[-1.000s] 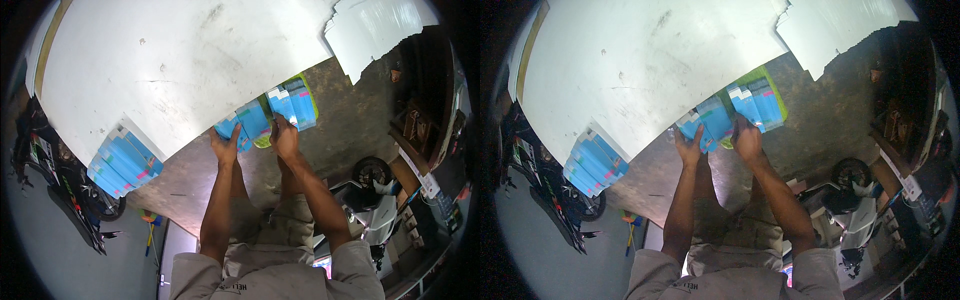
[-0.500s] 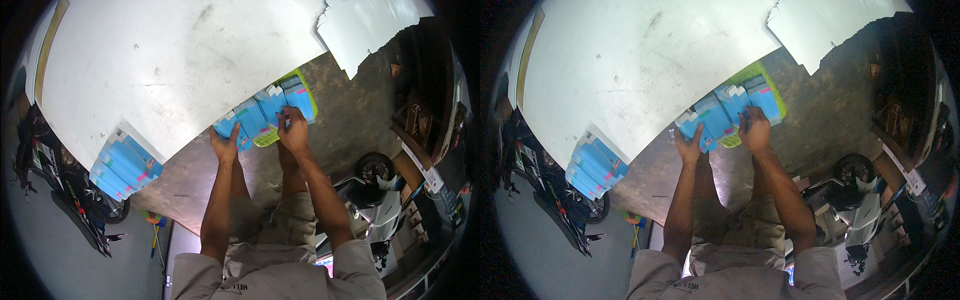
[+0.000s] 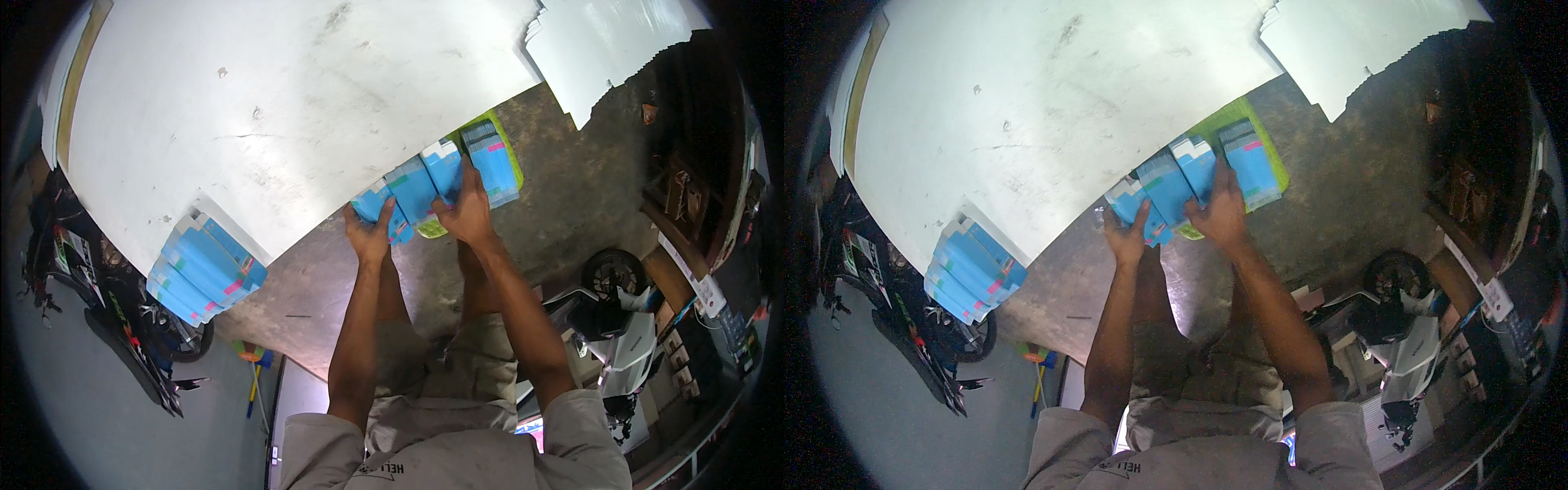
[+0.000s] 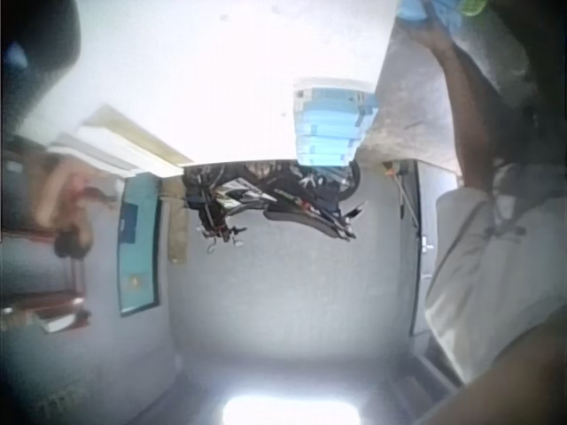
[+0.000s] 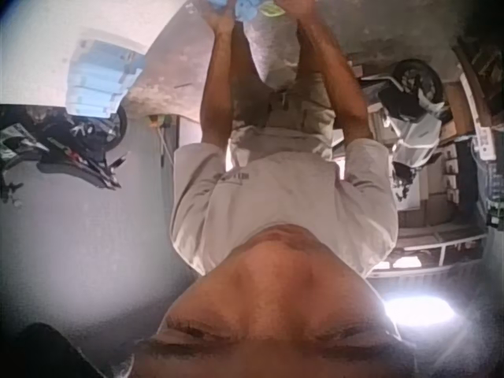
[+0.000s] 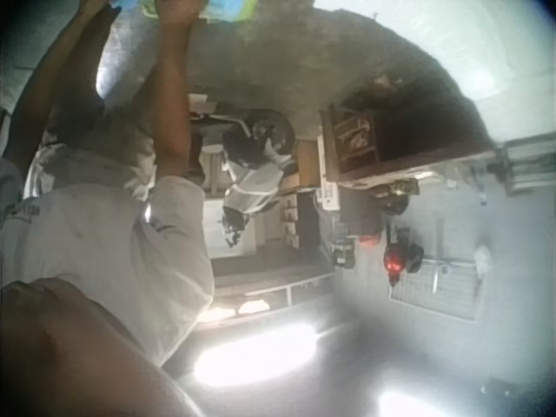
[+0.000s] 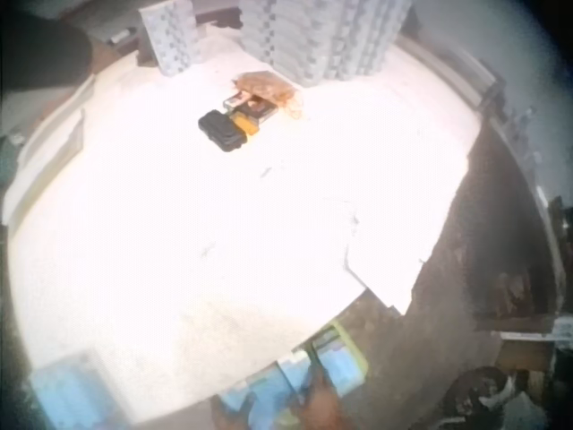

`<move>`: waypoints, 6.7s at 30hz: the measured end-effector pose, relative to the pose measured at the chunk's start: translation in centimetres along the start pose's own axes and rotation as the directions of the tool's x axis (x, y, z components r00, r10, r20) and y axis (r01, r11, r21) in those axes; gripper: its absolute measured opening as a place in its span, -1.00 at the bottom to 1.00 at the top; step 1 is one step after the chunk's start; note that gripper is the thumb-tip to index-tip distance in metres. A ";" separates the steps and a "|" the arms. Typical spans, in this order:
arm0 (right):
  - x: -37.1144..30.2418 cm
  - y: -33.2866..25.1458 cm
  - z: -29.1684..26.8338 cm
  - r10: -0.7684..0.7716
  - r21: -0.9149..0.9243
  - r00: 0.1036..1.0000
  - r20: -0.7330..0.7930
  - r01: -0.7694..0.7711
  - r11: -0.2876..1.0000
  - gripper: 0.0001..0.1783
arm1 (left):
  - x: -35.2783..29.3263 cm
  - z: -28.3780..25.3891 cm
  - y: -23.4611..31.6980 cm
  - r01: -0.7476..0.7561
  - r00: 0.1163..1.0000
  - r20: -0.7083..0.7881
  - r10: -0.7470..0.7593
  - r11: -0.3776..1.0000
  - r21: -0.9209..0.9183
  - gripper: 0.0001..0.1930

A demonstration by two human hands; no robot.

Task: The person gathers a stack of blue printed paper sheets, aligns them, and secures the bundle with a rubber band. They then move the bundle to another table and begin inserting individual white paper sheets into the blue printed sleeves one by one.

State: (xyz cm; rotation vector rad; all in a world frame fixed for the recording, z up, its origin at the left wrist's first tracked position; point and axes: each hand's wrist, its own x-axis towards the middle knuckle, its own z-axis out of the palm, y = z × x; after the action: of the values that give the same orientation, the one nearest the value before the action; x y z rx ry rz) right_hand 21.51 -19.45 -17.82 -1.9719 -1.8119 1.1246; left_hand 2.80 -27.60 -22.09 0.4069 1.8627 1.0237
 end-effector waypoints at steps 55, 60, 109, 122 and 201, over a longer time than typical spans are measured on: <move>2.6 8.5 -8.1 0.051 -0.133 0.994 0.098 -0.038 0.990 0.05 | -1.0 2.8 2.3 -0.189 0.942 -0.100 0.320 0.753 0.630 -0.11; 2.1 9.0 -8.2 0.006 -0.065 0.998 0.057 -0.003 0.998 0.09 | -1.2 0.4 1.4 -0.238 0.971 0.045 0.236 0.921 0.307 -0.15; -7.9 12.3 -21.4 0.165 0.438 0.968 0.188 -0.233 0.869 -0.27 | -14.8 6.7 10.1 -0.203 0.944 0.279 0.173 0.976 0.080 -0.42; -19.8 14.6 -45.7 0.340 0.493 0.909 -0.241 -0.187 0.850 -0.22 | -29.3 23.1 27.7 -0.566 0.741 0.572 0.352 0.786 0.249 -0.33; 82.4 18.1 -86.3 -0.267 -0.212 0.950 -0.162 0.230 0.950 -0.12 | 16.9 92.6 61.7 -0.338 0.937 -0.007 0.350 0.910 0.241 -0.05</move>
State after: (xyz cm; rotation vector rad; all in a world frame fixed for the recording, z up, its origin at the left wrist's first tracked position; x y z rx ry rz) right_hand 87.22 80.51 -1.61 -1.8063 -2.0566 0.6853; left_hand 64.56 64.44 -2.45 0.8855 2.0099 1.0488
